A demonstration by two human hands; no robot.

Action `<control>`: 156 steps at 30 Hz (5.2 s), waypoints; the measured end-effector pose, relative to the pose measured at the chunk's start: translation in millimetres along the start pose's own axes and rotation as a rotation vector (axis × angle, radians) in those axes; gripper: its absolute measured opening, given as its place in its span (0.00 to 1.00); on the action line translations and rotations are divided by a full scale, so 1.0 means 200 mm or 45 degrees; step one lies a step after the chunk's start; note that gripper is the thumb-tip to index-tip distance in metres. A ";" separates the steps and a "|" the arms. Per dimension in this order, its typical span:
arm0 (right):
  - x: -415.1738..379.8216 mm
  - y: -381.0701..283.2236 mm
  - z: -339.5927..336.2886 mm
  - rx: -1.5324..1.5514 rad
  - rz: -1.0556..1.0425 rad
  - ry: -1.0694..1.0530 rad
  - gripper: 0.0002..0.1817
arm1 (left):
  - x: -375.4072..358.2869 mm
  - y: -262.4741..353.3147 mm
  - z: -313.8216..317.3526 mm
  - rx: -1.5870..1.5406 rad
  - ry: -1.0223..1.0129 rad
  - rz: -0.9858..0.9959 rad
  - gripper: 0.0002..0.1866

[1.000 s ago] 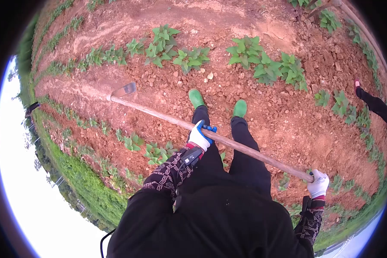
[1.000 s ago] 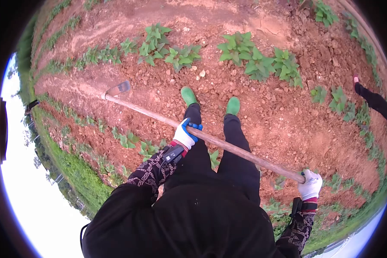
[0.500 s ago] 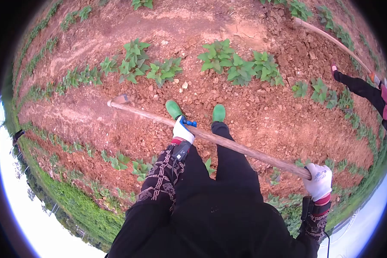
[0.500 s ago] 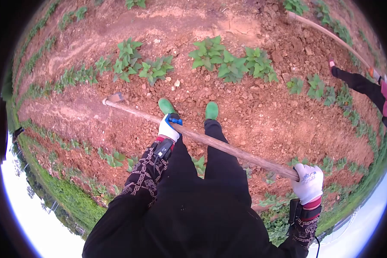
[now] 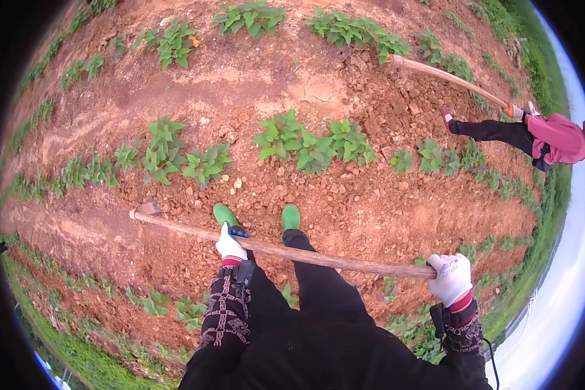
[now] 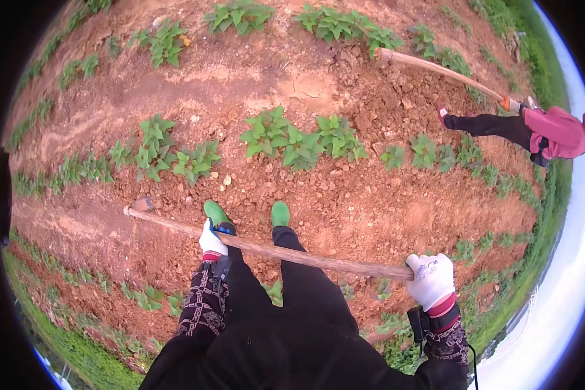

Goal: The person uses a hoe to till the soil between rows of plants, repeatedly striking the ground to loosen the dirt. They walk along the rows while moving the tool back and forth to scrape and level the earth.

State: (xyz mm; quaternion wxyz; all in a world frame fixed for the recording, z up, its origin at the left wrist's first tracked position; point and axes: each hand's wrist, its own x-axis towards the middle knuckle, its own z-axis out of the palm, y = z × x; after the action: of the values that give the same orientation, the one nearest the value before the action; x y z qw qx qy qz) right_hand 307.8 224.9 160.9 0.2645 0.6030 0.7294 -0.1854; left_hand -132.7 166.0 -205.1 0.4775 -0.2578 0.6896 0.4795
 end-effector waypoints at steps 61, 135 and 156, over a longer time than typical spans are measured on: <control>0.97 -1.75 0.79 0.196 -0.328 -0.247 0.11 | 0.58 2.10 -1.00 -0.483 0.078 0.458 0.12; 1.00 -2.39 0.59 0.550 -0.493 -0.474 0.11 | 0.92 2.20 -0.94 -0.376 -0.016 0.219 0.17; 0.64 -1.73 0.46 0.405 -0.397 -0.326 0.13 | 0.63 1.51 -0.59 -0.525 -0.239 -0.304 0.14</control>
State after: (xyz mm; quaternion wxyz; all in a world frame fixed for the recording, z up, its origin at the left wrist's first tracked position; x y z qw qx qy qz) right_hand -32.5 199.8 -7.5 0.2247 0.4889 0.7357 -0.4113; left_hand -479.0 194.1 -183.4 0.5301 -0.3836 0.4945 0.5722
